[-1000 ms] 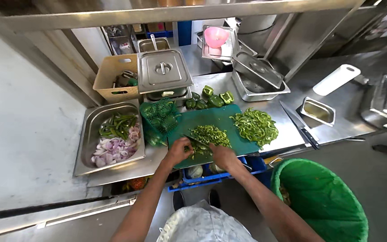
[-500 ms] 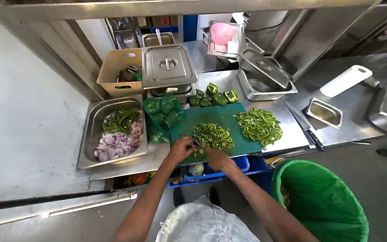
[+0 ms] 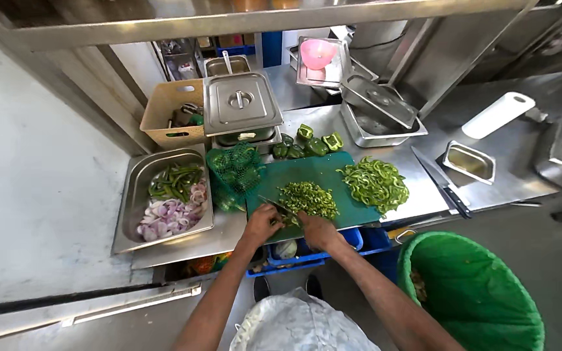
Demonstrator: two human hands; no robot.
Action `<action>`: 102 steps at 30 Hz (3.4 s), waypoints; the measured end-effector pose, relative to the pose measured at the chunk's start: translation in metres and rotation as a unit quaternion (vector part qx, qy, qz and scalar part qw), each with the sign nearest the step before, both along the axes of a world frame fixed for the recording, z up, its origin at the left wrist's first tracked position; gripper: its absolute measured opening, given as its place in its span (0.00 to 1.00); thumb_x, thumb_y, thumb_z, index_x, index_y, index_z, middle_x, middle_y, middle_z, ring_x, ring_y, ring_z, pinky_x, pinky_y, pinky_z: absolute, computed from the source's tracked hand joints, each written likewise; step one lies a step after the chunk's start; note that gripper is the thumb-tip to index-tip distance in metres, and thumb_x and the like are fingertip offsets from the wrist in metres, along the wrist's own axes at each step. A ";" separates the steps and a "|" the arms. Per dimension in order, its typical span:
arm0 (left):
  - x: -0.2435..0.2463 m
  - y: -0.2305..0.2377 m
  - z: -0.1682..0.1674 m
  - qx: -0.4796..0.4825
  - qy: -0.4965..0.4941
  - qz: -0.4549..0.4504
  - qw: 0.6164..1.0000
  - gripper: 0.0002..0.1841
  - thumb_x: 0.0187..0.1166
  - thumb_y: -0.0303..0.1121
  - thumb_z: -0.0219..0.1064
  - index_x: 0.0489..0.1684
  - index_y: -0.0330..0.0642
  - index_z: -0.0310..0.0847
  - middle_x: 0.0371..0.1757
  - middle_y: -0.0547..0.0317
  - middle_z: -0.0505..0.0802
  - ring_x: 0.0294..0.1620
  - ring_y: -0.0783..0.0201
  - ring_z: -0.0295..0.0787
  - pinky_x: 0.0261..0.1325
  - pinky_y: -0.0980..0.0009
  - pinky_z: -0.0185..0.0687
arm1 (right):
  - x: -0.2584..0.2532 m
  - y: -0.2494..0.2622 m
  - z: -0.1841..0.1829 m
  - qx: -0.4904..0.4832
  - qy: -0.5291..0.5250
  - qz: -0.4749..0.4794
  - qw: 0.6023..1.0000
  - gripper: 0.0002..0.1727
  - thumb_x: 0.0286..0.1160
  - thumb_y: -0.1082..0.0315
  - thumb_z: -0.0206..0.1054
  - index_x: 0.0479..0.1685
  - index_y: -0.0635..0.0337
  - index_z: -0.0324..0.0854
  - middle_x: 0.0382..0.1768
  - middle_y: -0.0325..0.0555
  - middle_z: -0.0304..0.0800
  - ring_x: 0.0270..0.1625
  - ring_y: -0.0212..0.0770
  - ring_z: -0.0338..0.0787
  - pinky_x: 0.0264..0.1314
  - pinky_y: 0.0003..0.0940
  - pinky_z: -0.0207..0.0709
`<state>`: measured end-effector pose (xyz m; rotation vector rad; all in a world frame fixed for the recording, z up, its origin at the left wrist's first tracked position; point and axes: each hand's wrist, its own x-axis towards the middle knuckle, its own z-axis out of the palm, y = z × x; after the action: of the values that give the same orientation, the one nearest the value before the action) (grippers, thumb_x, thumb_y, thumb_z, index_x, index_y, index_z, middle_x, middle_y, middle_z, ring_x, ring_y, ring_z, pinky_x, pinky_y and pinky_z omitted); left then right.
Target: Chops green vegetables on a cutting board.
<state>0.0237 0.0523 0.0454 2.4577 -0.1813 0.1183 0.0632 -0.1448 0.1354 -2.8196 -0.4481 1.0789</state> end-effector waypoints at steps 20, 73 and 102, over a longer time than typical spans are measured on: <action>0.010 0.006 0.006 0.006 0.017 -0.058 0.998 0.10 0.69 0.39 0.82 0.33 0.42 0.93 0.47 0.57 0.94 0.56 0.59 0.90 0.67 0.58 0.86 | 0.002 0.006 -0.026 0.022 0.044 -0.011 0.999 0.27 0.84 0.64 0.62 0.81 0.46 0.63 0.52 0.62 0.90 0.53 0.65 0.93 0.52 0.68 0.84; -0.015 -0.015 -0.018 -0.030 -0.032 0.074 0.996 0.07 0.73 0.38 0.79 0.40 0.48 0.95 0.53 0.59 0.93 0.61 0.61 0.89 0.68 0.59 0.86 | 0.006 -0.006 -0.028 0.046 0.013 -0.037 0.998 0.26 0.86 0.64 0.60 0.83 0.49 0.65 0.56 0.64 0.89 0.59 0.66 0.91 0.59 0.66 0.83; 0.020 -0.021 0.013 -0.005 0.054 -0.061 0.997 0.05 0.75 0.32 0.75 0.35 0.39 0.93 0.51 0.52 0.94 0.60 0.56 0.89 0.71 0.58 0.83 | 0.010 -0.013 0.010 0.003 -0.012 -0.008 1.000 0.27 0.79 0.66 0.65 0.80 0.47 0.72 0.54 0.59 0.91 0.58 0.64 0.91 0.57 0.66 0.83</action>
<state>0.0440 0.0316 0.0580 2.4296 -0.2814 -0.0664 0.0737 -0.1577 0.1450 -2.8279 -0.4295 1.0400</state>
